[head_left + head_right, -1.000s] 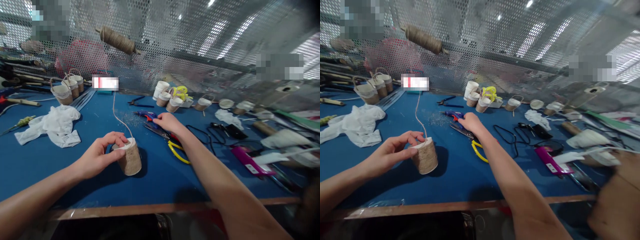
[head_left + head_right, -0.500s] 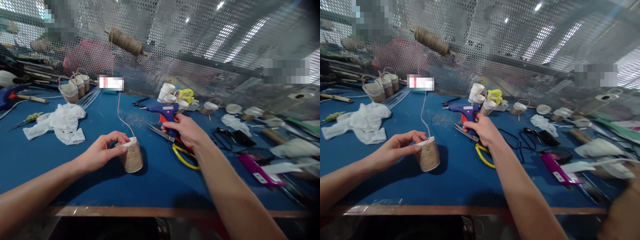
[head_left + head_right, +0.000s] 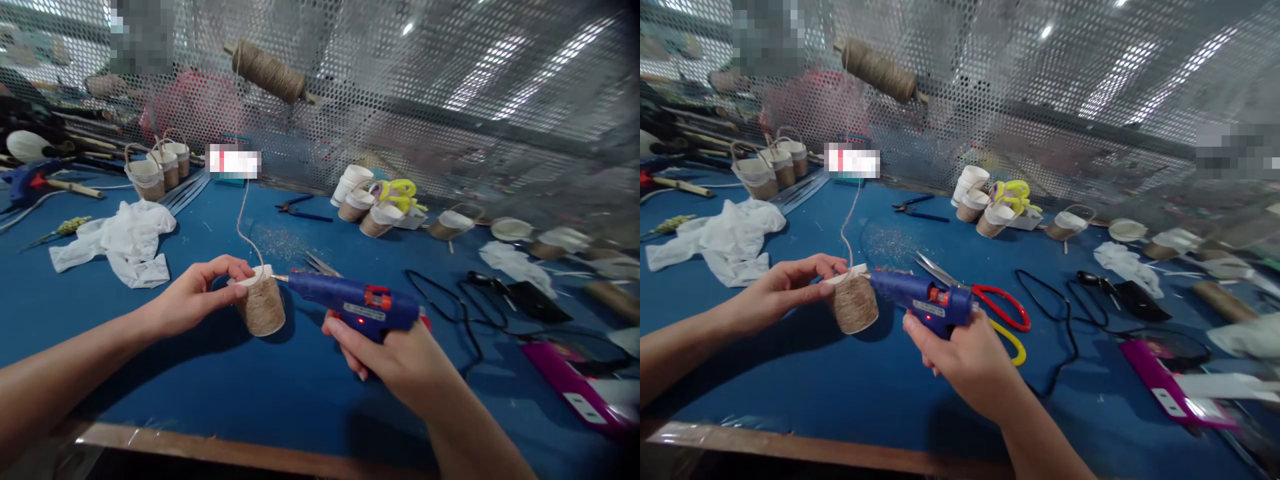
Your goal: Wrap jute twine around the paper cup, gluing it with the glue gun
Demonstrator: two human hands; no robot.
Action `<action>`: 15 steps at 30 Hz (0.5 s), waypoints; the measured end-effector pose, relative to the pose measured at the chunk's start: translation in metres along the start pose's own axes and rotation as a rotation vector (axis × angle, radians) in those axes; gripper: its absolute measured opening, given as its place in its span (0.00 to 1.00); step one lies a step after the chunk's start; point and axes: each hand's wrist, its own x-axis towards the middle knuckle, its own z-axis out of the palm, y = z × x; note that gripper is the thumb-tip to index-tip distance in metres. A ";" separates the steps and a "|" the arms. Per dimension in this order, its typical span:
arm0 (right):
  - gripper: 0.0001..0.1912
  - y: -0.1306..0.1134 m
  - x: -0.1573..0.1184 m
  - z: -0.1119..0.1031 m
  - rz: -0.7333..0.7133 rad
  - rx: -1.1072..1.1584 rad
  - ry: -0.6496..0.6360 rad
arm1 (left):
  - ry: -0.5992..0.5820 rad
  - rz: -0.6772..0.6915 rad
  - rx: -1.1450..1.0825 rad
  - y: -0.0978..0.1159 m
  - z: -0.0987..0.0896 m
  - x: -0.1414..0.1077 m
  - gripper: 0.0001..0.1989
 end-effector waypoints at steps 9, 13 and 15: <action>0.12 0.007 0.002 0.007 -0.057 -0.081 0.030 | -0.001 -0.034 -0.068 0.002 0.002 0.000 0.04; 0.11 0.011 0.000 0.010 -0.129 -0.128 0.074 | -0.008 -0.041 -0.089 0.002 0.003 0.000 0.04; 0.12 0.016 -0.002 0.012 -0.216 -0.157 0.107 | -0.015 -0.042 -0.090 0.002 0.004 0.000 0.04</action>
